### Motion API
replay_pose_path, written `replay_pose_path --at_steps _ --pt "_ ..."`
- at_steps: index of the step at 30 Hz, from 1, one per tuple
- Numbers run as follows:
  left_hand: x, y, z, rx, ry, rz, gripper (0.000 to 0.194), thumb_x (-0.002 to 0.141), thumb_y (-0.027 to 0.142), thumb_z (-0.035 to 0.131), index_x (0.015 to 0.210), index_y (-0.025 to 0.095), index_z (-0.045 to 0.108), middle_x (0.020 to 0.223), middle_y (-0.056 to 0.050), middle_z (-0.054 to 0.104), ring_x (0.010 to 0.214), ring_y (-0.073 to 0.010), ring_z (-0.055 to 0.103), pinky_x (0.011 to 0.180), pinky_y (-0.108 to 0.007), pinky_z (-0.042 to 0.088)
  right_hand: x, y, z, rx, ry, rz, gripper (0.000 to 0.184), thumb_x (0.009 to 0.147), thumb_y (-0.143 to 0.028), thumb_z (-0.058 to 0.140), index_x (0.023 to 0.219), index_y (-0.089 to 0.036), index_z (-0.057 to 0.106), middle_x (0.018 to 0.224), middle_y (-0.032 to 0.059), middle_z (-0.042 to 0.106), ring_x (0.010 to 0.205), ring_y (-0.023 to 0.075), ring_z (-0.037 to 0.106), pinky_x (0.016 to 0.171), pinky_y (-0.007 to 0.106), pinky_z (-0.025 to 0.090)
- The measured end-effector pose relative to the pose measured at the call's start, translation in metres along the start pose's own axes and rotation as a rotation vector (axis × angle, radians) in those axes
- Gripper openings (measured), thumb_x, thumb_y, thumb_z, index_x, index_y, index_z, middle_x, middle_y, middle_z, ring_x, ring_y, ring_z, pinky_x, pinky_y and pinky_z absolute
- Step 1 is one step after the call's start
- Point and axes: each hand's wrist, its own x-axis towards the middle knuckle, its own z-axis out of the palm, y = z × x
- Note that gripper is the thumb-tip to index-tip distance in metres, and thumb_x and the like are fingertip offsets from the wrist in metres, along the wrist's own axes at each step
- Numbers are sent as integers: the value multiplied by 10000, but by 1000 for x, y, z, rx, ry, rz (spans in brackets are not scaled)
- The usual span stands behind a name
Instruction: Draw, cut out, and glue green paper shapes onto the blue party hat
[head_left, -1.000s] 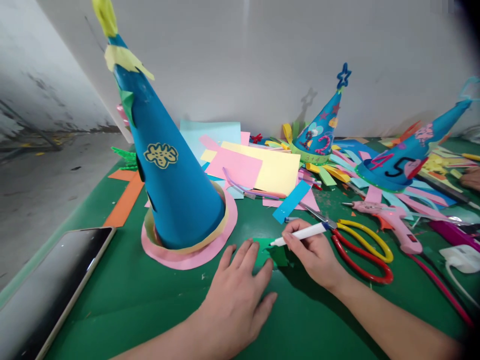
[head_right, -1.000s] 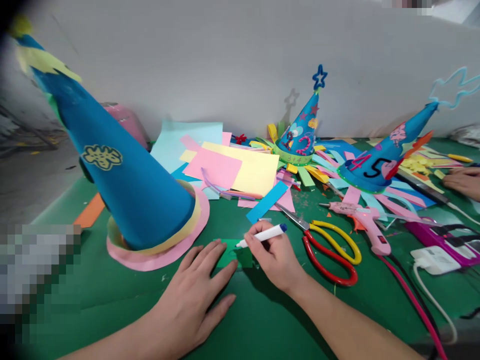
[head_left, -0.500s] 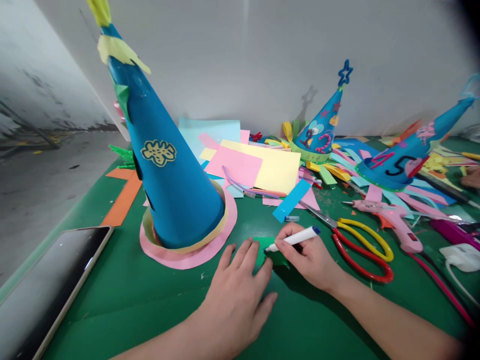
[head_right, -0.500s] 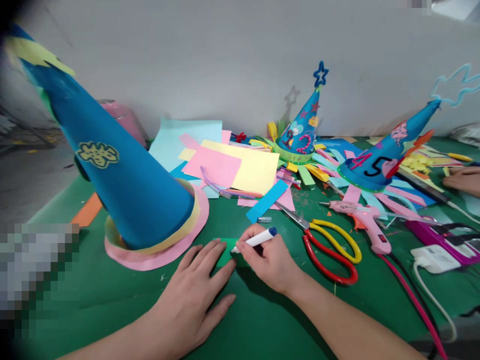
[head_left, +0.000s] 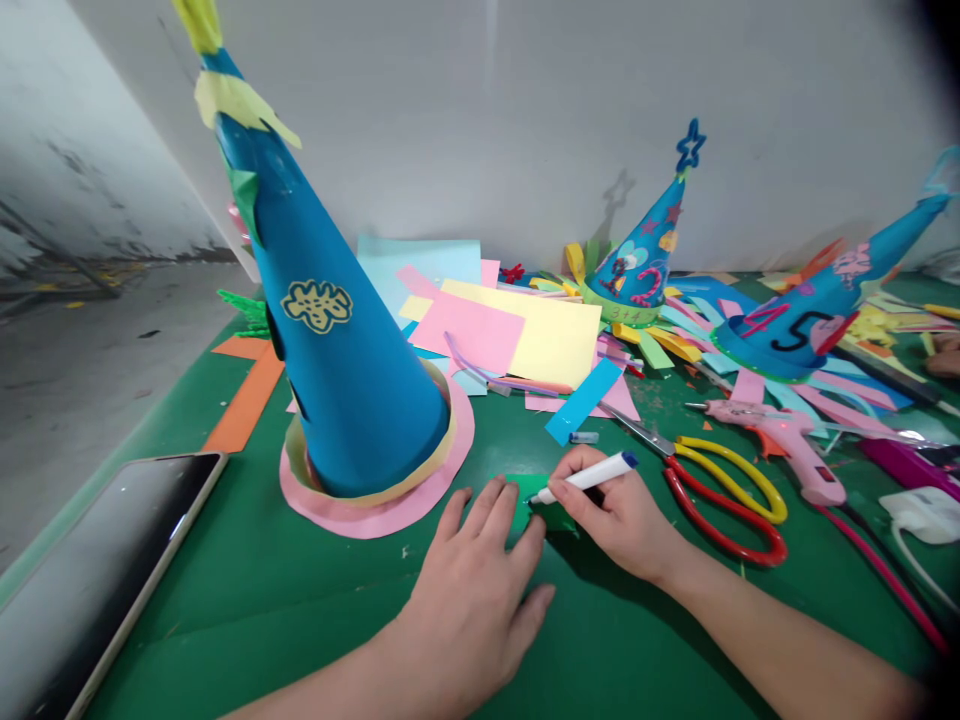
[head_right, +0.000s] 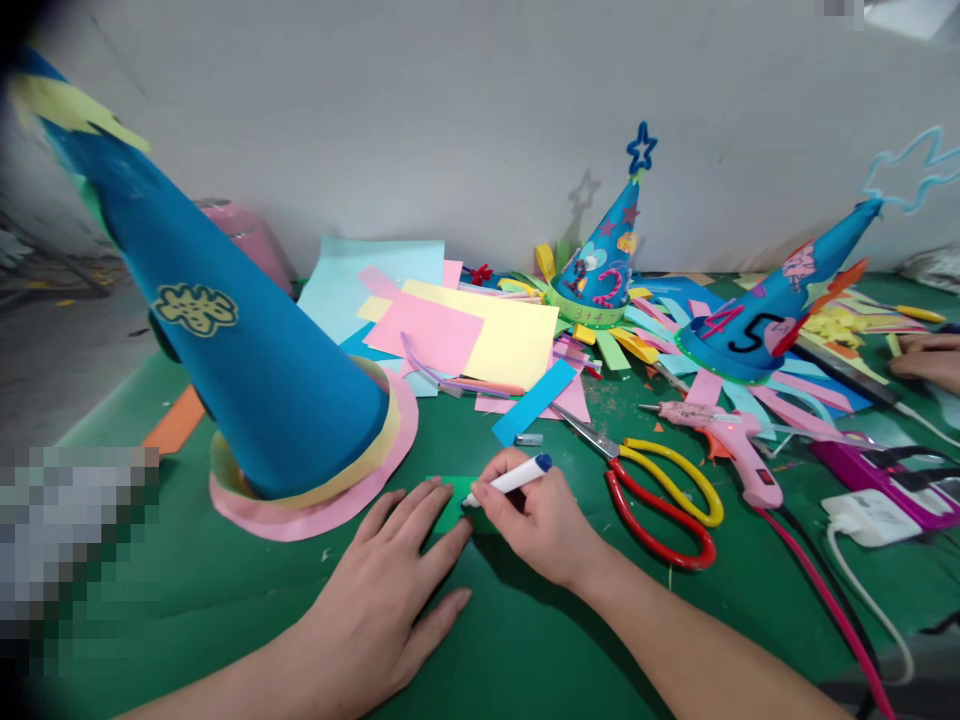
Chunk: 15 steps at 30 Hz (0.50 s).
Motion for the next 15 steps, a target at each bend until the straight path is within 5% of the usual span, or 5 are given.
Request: replay_pose_path --at_steps 15 --pt "0 -1 1 14 22 8 409 851 428 336 1175 240 501 1288 -152 461 1216 -329 365 925 -551 333 3 1 -1 199 136 28 180 846 -323 483 722 -193 474 545 -75 330 467 86 286 426 231 225"
